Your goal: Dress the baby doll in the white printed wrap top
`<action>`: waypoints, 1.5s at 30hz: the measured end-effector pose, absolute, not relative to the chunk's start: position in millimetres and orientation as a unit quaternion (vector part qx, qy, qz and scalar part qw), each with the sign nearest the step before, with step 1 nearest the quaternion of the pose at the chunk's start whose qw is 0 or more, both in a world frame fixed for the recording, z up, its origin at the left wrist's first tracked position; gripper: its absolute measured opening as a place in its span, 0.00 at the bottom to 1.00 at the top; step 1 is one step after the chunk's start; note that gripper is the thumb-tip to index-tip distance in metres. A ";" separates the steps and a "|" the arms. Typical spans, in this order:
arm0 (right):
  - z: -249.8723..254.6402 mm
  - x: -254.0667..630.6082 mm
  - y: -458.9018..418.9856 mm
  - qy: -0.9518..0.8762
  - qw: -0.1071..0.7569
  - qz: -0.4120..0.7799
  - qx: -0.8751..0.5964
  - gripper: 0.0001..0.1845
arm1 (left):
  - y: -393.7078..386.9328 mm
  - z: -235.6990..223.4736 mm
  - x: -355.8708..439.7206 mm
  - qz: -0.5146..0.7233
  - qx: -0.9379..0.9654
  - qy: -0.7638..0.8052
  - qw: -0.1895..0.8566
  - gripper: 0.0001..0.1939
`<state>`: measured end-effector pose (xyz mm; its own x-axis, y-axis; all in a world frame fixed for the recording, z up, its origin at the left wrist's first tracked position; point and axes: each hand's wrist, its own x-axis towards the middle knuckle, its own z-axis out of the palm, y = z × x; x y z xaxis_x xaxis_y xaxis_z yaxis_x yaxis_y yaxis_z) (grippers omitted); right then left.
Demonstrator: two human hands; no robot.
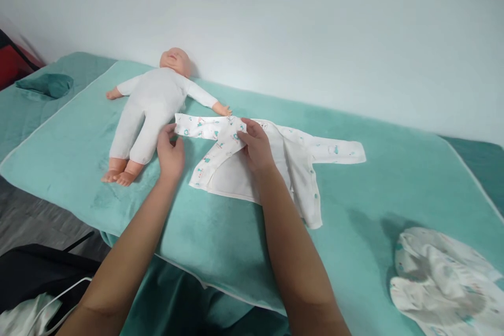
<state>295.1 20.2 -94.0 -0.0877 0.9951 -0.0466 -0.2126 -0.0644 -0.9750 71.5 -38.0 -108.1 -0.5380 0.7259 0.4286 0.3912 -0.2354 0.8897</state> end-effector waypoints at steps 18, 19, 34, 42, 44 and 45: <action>-89.9 296.3 18.3 -0.447 0.497 0.611 -0.424 0.28 | -137.9 -107.4 104.6 0.269 0.745 0.608 0.055 0.25; -90.5 296.7 18.4 -0.442 0.498 0.617 -0.419 0.28 | -137.4 -108.5 104.8 0.274 0.739 0.614 0.047 0.21; -102.8 294.0 26.2 -0.533 0.461 0.455 -0.544 0.14 | -141.2 -104.1 98.7 0.482 0.651 0.576 0.112 0.05; -87.5 293.9 17.6 -0.483 0.525 0.561 -0.420 0.29 | -142.5 -106.8 98.5 0.495 0.576 0.622 0.191 0.08; -84.1 292.0 14.1 -0.487 0.531 0.569 -0.395 0.29 | -142.7 -109.5 98.1 0.509 0.557 0.626 0.197 0.08; -83.1 291.0 12.9 -0.490 0.530 0.571 -0.390 0.29 | -142.7 -110.7 98.1 0.513 0.554 0.626 0.198 0.08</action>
